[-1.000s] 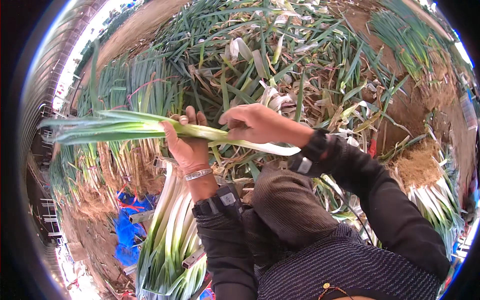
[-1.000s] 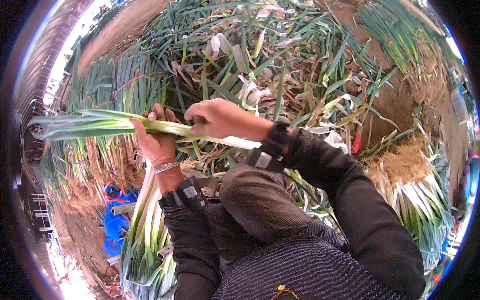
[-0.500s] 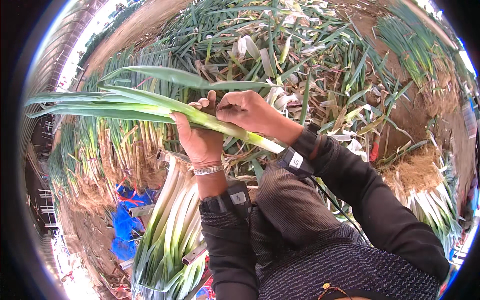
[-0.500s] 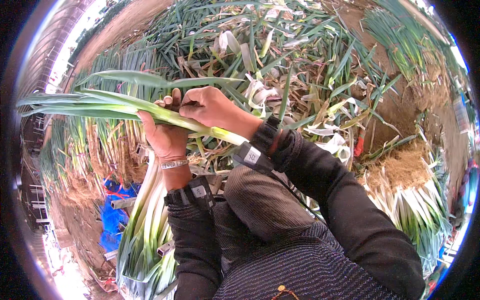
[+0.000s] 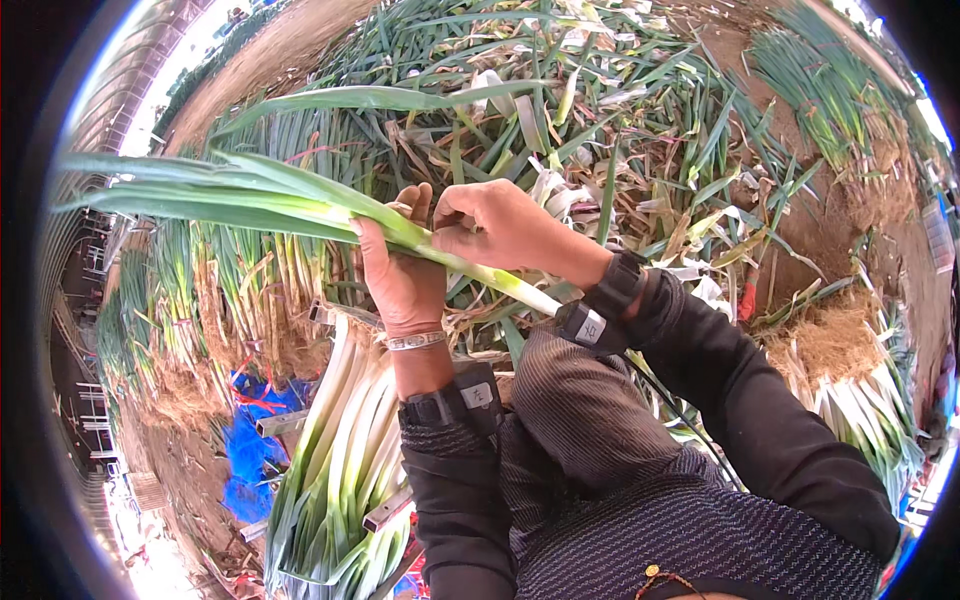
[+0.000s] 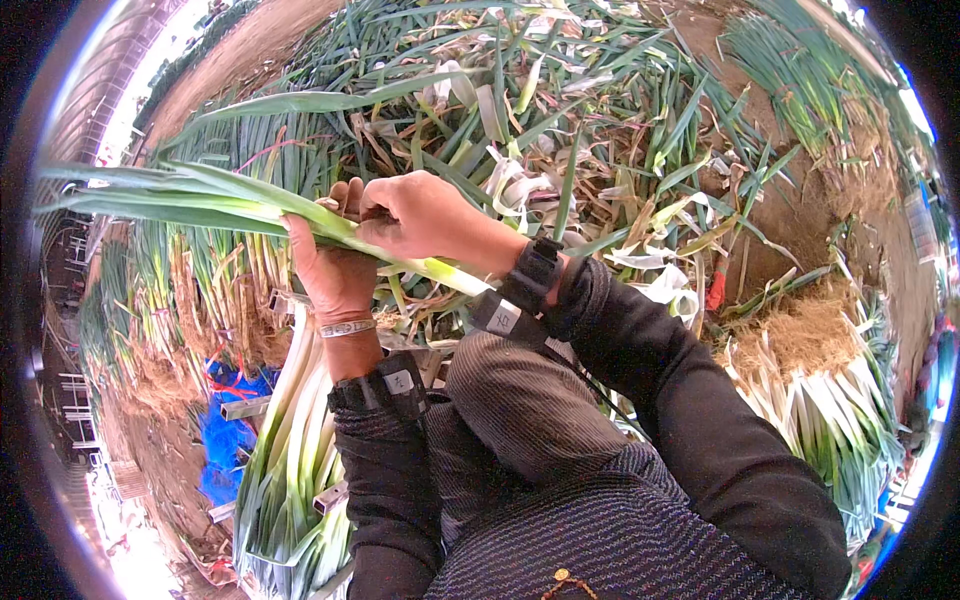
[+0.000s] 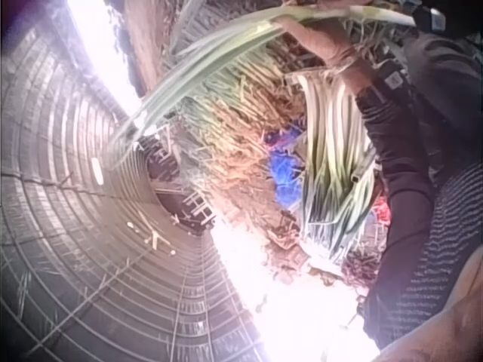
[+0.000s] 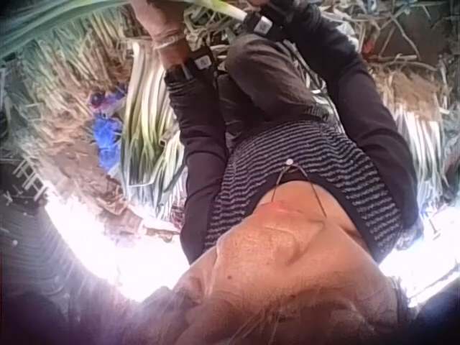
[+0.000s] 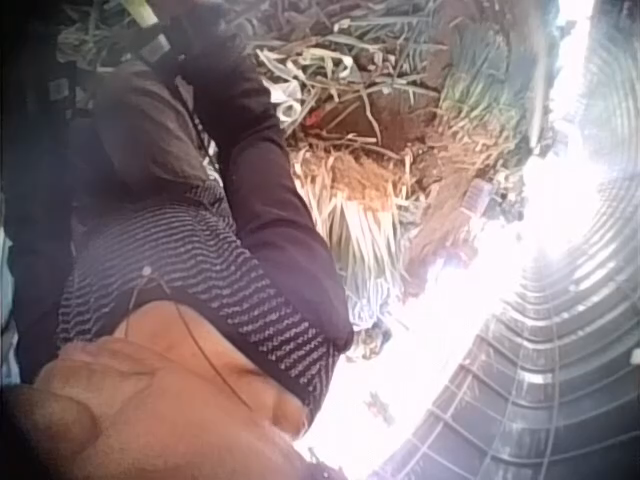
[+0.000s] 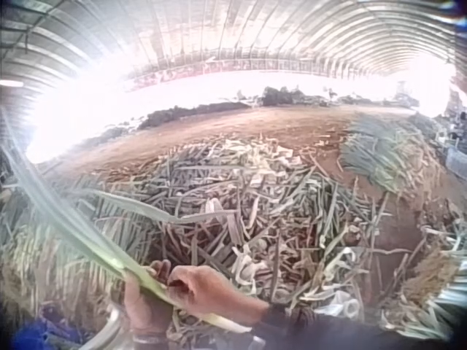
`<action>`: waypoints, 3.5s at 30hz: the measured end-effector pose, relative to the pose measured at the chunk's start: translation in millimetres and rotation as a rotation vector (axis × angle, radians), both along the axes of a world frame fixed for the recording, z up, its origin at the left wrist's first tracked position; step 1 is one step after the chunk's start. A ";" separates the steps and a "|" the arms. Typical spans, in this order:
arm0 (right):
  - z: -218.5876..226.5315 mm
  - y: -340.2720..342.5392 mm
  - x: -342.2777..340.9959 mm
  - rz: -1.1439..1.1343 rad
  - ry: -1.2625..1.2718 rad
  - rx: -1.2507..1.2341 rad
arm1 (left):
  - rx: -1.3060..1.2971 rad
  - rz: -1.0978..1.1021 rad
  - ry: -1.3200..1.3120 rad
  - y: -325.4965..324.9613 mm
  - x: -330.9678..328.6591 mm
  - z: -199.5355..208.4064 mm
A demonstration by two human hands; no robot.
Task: Trimming the roots and peeling the outer layers of harvested leeks to prepare them for packing.
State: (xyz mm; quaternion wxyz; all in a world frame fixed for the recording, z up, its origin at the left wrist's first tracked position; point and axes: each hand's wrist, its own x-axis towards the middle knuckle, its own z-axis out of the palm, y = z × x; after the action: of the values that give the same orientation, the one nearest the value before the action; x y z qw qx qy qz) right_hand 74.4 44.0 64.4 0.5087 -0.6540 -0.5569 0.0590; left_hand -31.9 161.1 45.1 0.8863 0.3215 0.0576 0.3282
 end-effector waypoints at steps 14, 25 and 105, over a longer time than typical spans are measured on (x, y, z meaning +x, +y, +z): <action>-7.3 2.7 1.8 -0.098 -0.135 -0.124 | 0.090 0.012 0.133 -8.9 1.1 0.7; -12.0 1.9 -4.9 0.129 0.550 -0.016 | 0.052 0.016 0.088 -8.4 0.4 5.7; -36.0 -28.5 -23.5 -0.230 0.749 -0.083 | 0.206 -0.013 0.083 -21.6 2.3 8.3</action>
State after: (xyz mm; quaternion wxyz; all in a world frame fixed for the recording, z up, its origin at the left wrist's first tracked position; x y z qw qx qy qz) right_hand 50.9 15.5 28.4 0.6532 -0.6653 -0.2528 0.2586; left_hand -29.6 139.5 53.4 0.8476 0.4244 0.0581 0.3132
